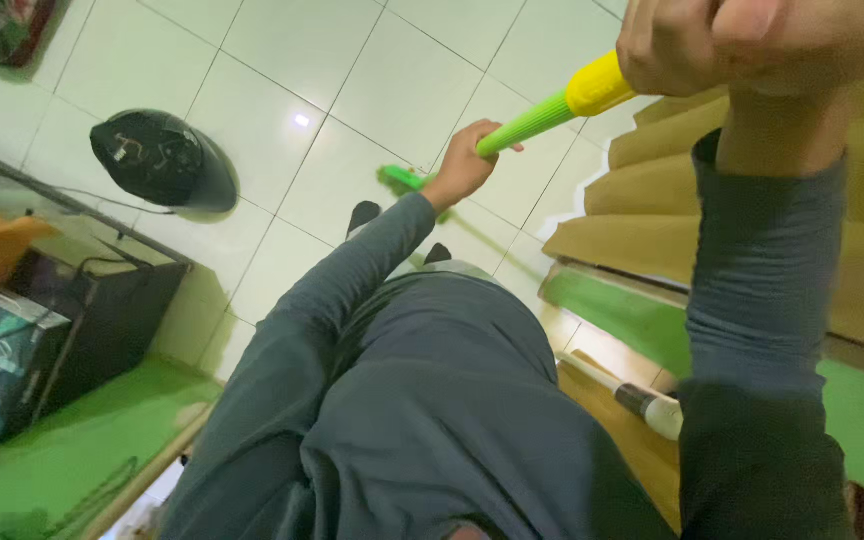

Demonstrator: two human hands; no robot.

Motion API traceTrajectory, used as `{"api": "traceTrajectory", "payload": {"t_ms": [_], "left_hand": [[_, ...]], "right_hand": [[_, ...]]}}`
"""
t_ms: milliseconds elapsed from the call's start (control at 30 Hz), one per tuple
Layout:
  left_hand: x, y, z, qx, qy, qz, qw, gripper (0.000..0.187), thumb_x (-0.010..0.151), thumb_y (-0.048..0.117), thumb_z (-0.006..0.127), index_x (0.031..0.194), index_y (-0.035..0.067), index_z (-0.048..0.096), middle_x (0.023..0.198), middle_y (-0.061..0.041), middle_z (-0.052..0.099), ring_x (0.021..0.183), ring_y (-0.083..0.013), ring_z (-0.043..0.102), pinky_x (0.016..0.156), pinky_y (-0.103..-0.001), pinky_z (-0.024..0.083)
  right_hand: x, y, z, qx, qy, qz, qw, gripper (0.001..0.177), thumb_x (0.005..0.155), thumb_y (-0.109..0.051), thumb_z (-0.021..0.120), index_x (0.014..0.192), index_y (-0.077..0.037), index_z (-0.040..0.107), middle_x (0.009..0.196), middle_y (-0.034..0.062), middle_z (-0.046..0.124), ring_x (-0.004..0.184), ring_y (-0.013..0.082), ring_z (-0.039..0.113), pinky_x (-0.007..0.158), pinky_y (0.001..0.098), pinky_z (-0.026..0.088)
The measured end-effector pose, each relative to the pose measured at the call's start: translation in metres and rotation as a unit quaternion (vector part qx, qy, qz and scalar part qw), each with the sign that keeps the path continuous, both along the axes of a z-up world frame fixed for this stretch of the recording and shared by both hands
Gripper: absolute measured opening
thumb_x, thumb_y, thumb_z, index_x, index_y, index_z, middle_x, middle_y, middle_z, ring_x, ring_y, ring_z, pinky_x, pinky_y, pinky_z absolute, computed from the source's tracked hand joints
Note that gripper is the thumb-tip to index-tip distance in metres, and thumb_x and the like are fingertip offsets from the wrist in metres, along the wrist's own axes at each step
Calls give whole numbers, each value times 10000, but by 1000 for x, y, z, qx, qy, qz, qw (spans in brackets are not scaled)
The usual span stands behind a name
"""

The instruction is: The person sweeps a tiled floor using a green and yellow broom. They move the broom back and forth across the floor, gathering debris into a small pile near a floral-patterned bed and a black helmet. The person navigates around furniture and a curtain while sweeping.

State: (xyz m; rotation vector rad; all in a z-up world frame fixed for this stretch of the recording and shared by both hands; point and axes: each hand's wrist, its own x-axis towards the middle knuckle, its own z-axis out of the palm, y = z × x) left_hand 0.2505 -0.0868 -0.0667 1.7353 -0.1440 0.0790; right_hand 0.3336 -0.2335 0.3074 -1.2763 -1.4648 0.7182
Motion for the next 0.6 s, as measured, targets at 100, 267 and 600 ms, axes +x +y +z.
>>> {"api": "traceTrajectory", "payload": {"t_ms": [100,267,600], "left_hand": [[10,10,6,0,-15,-12,1000,395,811,-128,536,976,137,778,970,-111,703,905,-267,684,844,-348,539],[28,28,24,12,-36,-85,996,329,855,-99,576,975,139,768,932,-102,700,900,-269,686,824,-351,536],[87,36,24,-17,-103,-224,969,318,772,-120,600,913,98,783,926,-104,717,887,-276,697,795,-356,555]], "right_hand": [[-6,7,-2,-4,-4,-17,1000,544,1014,-383,439,551,-130,310,481,14,330,390,168,357,432,324,370],[-14,8,2,-25,-5,-79,997,551,1020,-405,442,556,-134,320,487,5,341,400,157,380,466,323,389],[-32,30,37,14,-37,-36,999,485,899,-252,604,529,-119,321,475,-3,321,386,196,357,453,375,327]]}}
